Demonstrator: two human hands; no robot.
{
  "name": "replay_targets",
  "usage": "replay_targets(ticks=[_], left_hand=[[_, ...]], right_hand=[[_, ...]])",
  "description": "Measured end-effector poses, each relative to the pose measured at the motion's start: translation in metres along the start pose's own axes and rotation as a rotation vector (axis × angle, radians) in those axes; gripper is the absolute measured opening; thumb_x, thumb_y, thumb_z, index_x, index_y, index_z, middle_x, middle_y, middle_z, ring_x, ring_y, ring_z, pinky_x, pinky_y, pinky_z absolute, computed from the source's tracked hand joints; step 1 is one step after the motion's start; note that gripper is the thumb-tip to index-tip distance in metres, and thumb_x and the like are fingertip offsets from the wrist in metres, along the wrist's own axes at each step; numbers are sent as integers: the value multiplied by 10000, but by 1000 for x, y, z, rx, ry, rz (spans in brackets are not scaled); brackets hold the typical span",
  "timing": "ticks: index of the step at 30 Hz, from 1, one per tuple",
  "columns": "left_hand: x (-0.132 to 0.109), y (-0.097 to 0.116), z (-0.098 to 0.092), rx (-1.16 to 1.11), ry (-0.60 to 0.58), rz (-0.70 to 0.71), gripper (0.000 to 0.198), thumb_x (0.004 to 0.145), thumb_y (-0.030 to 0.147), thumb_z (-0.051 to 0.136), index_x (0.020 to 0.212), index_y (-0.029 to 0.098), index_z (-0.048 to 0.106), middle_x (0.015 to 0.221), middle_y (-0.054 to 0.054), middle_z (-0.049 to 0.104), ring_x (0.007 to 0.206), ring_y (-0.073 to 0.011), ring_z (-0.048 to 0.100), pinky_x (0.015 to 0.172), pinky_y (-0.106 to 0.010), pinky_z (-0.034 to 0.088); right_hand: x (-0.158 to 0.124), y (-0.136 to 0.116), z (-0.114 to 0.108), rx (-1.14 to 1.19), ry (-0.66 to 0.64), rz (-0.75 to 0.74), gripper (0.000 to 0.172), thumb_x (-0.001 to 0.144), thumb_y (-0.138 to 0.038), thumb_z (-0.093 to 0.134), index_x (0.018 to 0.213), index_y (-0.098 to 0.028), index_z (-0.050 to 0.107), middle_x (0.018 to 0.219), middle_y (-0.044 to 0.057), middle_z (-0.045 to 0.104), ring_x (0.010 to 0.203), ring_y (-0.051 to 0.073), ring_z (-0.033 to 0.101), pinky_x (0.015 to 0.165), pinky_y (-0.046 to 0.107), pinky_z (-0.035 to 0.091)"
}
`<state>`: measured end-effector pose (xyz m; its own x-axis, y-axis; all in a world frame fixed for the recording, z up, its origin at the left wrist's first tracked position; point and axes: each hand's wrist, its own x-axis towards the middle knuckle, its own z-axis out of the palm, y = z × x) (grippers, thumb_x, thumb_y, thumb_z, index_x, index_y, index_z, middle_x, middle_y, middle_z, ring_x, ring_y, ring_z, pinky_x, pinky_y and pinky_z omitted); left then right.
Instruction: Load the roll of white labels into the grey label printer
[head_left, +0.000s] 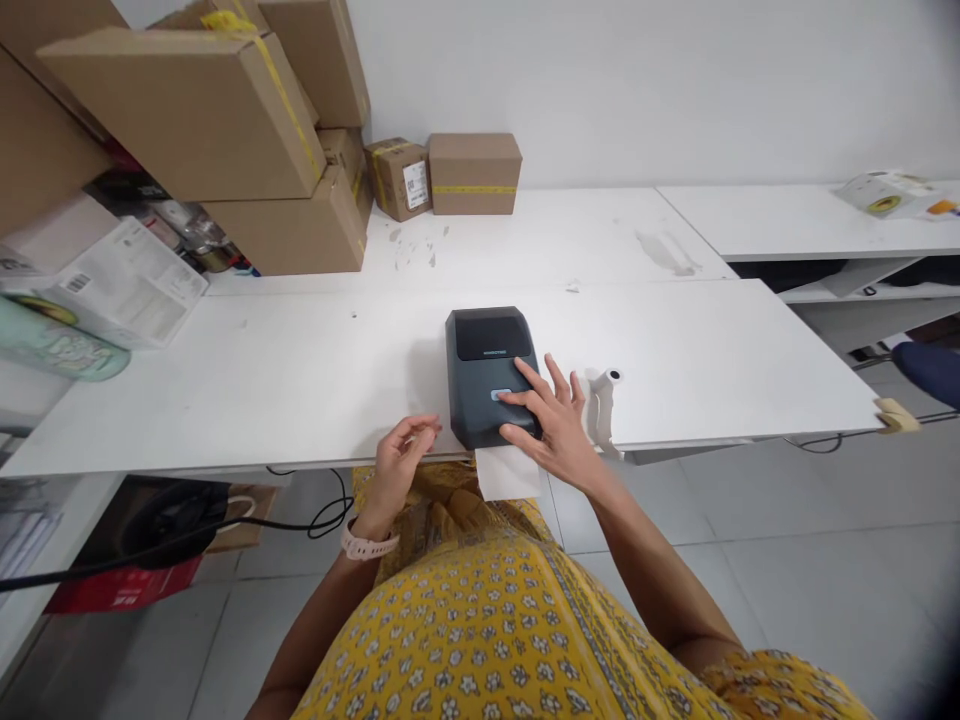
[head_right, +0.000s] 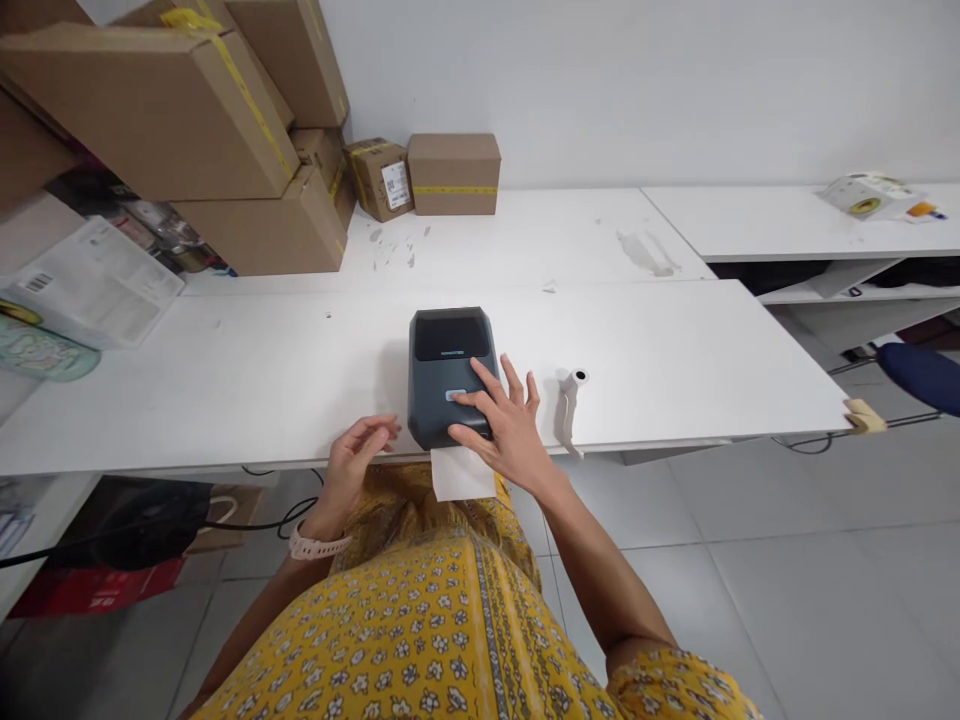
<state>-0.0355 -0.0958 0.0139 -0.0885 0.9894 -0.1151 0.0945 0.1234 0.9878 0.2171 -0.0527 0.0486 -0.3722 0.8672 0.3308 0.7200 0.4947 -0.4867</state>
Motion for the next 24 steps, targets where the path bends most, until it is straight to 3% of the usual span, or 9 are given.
replay_targets(ticks=[3,5,8,13,17,21,24], left_hand=[[1,14,18,25,1,115,575,949,508,566,1470,280,483,1594,-77,441,1436,-274,452,1179,-443,388],[2,18,29,24,-45,134,653,974,525,514,1568,328,327,1690,-34,257,1535,-272,298,1258,-454,279],[6,13,43,1,-61,145,682,990,552,461,1602,354,232,1717,12,153,1584,-243,141,1300,-429,181],[10,-3,59,10,10,146,678,1013,579,362,1619,341,173,1724,15,92,1592,-216,61,1310,-429,123],[11,-7,57,95,29,205,677,1013,590,340,1618,329,187,1725,4,54,1592,-223,-10,1308,-467,73],[20,7,42,184,20,273,627,1012,607,317,1581,344,310,1716,15,100,1591,-233,10,1302,-511,31],[38,27,36,158,57,394,601,1022,597,283,1513,297,460,1670,-18,298,1580,-234,149,1304,-490,-1]], right_hand=[[-13,11,5,284,134,119,511,987,-618,439,1392,-321,537,1675,39,295,1586,312,125,1238,635,196],[-20,17,12,457,242,232,546,1022,-594,342,1493,-330,430,1669,36,308,1580,276,172,1251,593,232],[-27,23,23,591,272,351,558,1048,-567,231,1546,-354,366,1662,-2,327,1579,242,179,1276,560,208],[-30,20,36,686,186,381,617,1025,-638,217,1572,-371,317,1686,-36,264,1592,231,114,1288,575,142],[-32,16,36,686,178,378,623,1016,-648,263,1584,-391,285,1693,-44,242,1587,255,144,1290,582,141],[-25,15,23,668,196,306,594,1016,-637,257,1569,-425,310,1665,-59,309,1562,282,239,1285,589,192],[1,13,3,531,234,143,644,1002,-673,244,1582,-394,283,1650,-22,331,1555,310,245,1271,636,170]])
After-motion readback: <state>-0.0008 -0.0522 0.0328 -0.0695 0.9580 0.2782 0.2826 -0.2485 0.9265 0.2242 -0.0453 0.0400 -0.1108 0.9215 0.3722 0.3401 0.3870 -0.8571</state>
